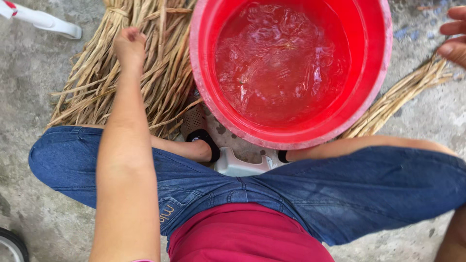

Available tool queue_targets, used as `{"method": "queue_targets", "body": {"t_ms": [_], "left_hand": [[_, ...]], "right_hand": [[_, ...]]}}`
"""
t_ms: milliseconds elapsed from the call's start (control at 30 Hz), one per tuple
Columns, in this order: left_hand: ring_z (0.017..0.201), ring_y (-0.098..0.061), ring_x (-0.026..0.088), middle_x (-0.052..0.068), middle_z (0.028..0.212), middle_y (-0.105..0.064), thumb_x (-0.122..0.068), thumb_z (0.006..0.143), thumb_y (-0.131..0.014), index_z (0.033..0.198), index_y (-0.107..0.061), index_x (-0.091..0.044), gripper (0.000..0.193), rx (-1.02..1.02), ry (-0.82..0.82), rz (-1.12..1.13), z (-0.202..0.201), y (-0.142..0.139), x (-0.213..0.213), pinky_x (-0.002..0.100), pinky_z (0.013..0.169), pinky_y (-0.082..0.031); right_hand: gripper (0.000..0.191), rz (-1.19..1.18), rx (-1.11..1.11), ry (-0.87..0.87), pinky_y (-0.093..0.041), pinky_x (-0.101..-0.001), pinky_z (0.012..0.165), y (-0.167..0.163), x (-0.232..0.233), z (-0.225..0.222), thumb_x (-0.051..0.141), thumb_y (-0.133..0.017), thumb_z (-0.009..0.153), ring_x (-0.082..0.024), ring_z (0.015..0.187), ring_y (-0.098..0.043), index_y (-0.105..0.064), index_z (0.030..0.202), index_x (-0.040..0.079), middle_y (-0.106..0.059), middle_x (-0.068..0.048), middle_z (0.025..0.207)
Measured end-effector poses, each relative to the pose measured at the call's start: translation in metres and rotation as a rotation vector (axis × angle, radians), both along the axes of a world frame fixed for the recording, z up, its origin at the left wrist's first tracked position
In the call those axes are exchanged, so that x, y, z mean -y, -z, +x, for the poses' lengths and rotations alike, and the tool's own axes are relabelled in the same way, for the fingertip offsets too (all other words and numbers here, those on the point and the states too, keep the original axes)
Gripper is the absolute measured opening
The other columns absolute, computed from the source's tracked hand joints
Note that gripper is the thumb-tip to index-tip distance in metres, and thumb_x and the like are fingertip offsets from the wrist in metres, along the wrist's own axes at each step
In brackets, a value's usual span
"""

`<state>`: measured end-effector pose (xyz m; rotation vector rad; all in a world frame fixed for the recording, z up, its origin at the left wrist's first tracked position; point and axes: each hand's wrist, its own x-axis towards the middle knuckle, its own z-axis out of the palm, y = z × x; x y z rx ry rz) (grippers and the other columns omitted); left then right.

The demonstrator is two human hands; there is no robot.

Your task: The person sits on the ground and soaks bundles of long dried leaf stalks in a red basin of water, dipping, turning and pressing the stalks under the water, then sets treated bundles aside and takes new bundles from the piles on the ground to soak.

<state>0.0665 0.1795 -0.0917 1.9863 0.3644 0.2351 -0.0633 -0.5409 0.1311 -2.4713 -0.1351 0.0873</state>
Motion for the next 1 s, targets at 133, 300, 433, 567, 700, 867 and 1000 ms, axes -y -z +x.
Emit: {"method": "queue_targets", "body": {"t_ms": [133, 300, 433, 567, 700, 867, 1000], "left_hand": [[0.107, -0.064, 0.031, 0.015, 0.116, -0.066, -0.033, 0.091, -0.085, 0.127, -0.065, -0.008, 0.049, -0.326, 0.145, 0.518, -0.025, 0.008, 0.012, 0.048, 0.093, -0.050], [0.124, -0.050, 0.040, 0.025, 0.137, -0.049, -0.048, 0.074, -0.090, 0.147, -0.037, -0.006, 0.100, -0.543, 0.239, 0.731, -0.033, -0.002, 0.045, 0.055, 0.101, -0.040], [0.128, -0.053, 0.038, 0.025, 0.140, -0.051, -0.044, 0.074, -0.092, 0.146, -0.040, -0.002, 0.099, -0.645, 0.255, 0.766, -0.027, 0.001, 0.060, 0.052, 0.104, -0.044], [0.125, -0.056, 0.035, 0.024, 0.141, -0.050, -0.049, 0.073, -0.092, 0.135, -0.054, -0.004, 0.086, -0.777, 0.283, 0.700, -0.023, 0.013, 0.058, 0.048, 0.103, -0.047], [0.121, -0.058, 0.034, 0.020, 0.132, -0.059, -0.042, 0.078, -0.089, 0.125, -0.063, -0.007, 0.063, -0.736, 0.295, 0.645, -0.021, 0.015, 0.045, 0.048, 0.102, -0.047], [0.094, -0.074, 0.023, 0.013, 0.112, -0.074, -0.024, 0.087, -0.077, 0.121, -0.065, -0.006, 0.041, -0.662, 0.181, 0.151, -0.013, 0.001, 0.023, 0.037, 0.083, -0.060], [0.077, -0.074, 0.019, 0.013, 0.098, -0.076, -0.022, 0.083, -0.083, 0.123, -0.064, -0.002, 0.049, -0.583, 0.280, 0.111, -0.002, -0.013, 0.007, 0.033, 0.075, -0.059]], "right_hand": [[0.060, -0.314, 0.054, -0.340, -0.058, -0.0444, 0.089, -0.066, -0.117, -0.011, 0.014, -0.068, 0.091, -0.032, 0.106, -0.069, -0.053, 0.147, 0.000, -0.068, -0.023, 0.122], [0.062, -0.559, -0.301, -0.392, -0.061, -0.0403, 0.077, -0.085, -0.194, -0.013, 0.036, -0.070, 0.091, -0.027, 0.090, -0.076, -0.058, 0.149, 0.017, -0.073, -0.013, 0.126], [0.057, -0.614, -0.373, -0.304, -0.061, -0.0449, 0.080, -0.079, -0.185, 0.004, 0.040, -0.068, 0.095, -0.030, 0.093, -0.076, -0.055, 0.145, 0.016, -0.074, -0.014, 0.115], [0.060, -0.612, -0.376, -0.293, -0.061, -0.0458, 0.079, -0.062, -0.164, 0.009, 0.039, -0.063, 0.093, -0.033, 0.096, -0.075, -0.054, 0.147, 0.015, -0.074, -0.015, 0.116], [0.060, -0.769, -0.561, -0.255, -0.061, -0.0456, 0.088, -0.041, -0.152, 0.011, 0.045, -0.061, 0.096, -0.031, 0.102, -0.076, -0.052, 0.151, 0.023, -0.079, -0.012, 0.107], [0.060, -0.762, -0.596, -0.259, -0.061, -0.0451, 0.090, -0.025, -0.141, 0.012, 0.045, -0.058, 0.095, -0.027, 0.105, -0.076, -0.048, 0.151, 0.025, -0.079, -0.006, 0.113], [0.059, -0.702, -0.579, -0.260, -0.060, -0.0445, 0.091, -0.017, -0.134, 0.011, 0.044, -0.059, 0.095, -0.028, 0.107, -0.075, -0.049, 0.150, 0.024, -0.079, -0.007, 0.113]]}}
